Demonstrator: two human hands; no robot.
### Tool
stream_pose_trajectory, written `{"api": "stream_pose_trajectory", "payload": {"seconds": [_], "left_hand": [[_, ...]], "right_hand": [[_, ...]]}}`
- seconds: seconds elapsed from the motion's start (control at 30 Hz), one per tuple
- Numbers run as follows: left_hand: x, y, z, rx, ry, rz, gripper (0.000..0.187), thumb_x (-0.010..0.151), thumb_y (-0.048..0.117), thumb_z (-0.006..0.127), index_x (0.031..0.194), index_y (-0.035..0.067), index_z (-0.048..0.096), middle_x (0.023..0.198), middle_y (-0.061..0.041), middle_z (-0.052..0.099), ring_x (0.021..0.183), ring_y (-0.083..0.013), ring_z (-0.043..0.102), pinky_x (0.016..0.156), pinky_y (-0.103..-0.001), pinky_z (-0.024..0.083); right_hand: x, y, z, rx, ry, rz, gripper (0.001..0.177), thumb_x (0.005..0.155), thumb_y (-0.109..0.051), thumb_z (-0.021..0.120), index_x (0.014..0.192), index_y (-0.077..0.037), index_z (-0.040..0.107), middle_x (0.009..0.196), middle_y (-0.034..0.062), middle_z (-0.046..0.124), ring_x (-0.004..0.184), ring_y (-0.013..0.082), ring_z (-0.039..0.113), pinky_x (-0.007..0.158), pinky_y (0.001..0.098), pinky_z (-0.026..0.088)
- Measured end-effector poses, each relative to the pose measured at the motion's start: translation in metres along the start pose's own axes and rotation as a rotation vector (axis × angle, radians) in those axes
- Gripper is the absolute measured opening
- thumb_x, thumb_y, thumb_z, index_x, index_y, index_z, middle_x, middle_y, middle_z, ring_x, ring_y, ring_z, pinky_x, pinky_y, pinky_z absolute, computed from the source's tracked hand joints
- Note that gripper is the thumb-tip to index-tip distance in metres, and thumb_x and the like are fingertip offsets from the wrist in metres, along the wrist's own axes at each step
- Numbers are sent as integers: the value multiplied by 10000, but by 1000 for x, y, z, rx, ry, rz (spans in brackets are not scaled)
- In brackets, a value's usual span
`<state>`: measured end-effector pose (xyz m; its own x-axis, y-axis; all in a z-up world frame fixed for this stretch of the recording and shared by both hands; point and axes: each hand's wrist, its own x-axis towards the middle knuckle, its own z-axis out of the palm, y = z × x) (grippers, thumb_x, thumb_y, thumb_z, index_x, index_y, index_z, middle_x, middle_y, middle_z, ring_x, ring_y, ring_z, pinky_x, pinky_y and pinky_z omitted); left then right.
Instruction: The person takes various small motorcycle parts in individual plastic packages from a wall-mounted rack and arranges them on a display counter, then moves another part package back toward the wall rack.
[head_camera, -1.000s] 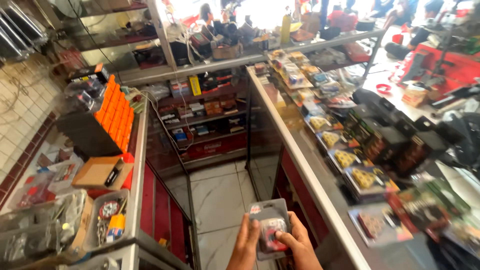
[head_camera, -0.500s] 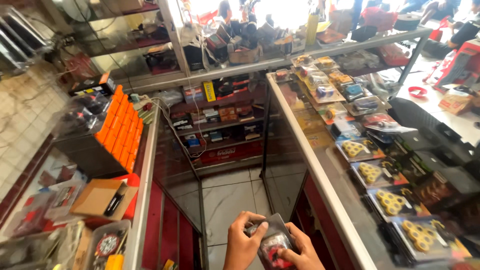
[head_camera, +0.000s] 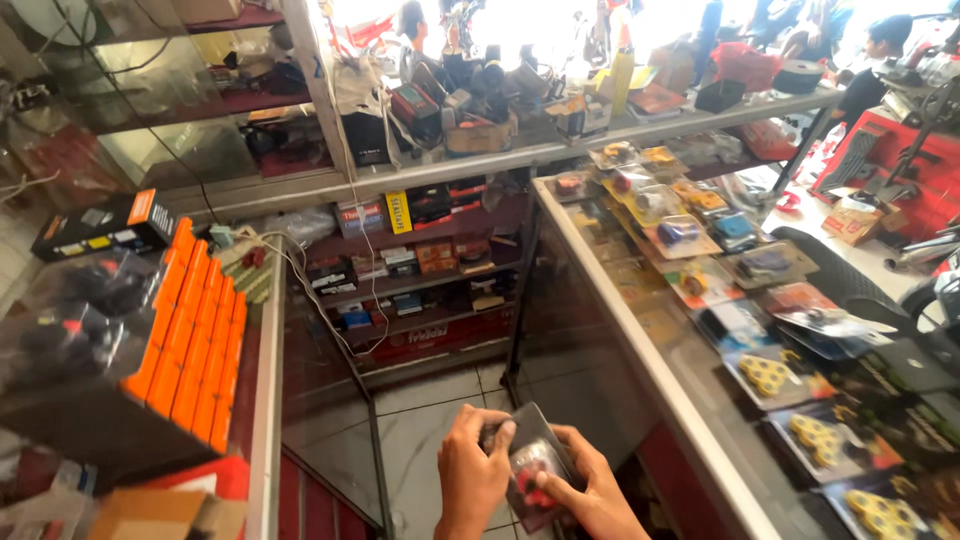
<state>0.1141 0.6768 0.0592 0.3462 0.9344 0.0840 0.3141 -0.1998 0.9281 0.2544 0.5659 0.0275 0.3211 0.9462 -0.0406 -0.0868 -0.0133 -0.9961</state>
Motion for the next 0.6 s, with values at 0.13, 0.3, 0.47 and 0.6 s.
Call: {"api": "stream_pose_trajectory", "payload": {"seconds": [0.13, 0.3, 0.47, 0.6], "left_hand": [[51, -33, -18, -85, 143, 122, 170, 868, 200, 725, 916, 39, 749, 895, -85, 754, 850, -247, 739, 778, -378, 559], [92, -64, -27, -221, 145, -113, 268, 945, 266, 636, 998, 9, 693, 905, -104, 767, 850, -217, 733, 780, -352, 560], [130, -73, -38, -402, 115, -233, 277, 983, 262, 591, 1009, 2, 683, 886, -96, 728, 831, -181, 663, 781, -333, 529], [165, -78, -37, -425, 161, -266, 252, 988, 240, 580, 972, 7, 675, 885, -76, 703, 835, -156, 641, 785, -316, 511]], "right_hand": [[42, 2, 20, 95, 79, 66, 574, 826, -132, 688, 1384, -52, 577, 1013, 82, 741, 762, 121, 628, 638, 300, 491], [83, 18, 34, 374, 70, 54, 472, 902, -138, 621, 1349, 10, 600, 940, 98, 720, 690, 154, 655, 579, 322, 536], [128, 34, 44, 301, 28, -52, 366, 942, -133, 638, 1271, 24, 672, 844, 86, 724, 672, 134, 647, 578, 306, 545], [172, 48, 41, 352, 23, -79, 257, 958, -150, 664, 1095, 65, 701, 804, 88, 726, 671, 149, 650, 583, 318, 546]]}}
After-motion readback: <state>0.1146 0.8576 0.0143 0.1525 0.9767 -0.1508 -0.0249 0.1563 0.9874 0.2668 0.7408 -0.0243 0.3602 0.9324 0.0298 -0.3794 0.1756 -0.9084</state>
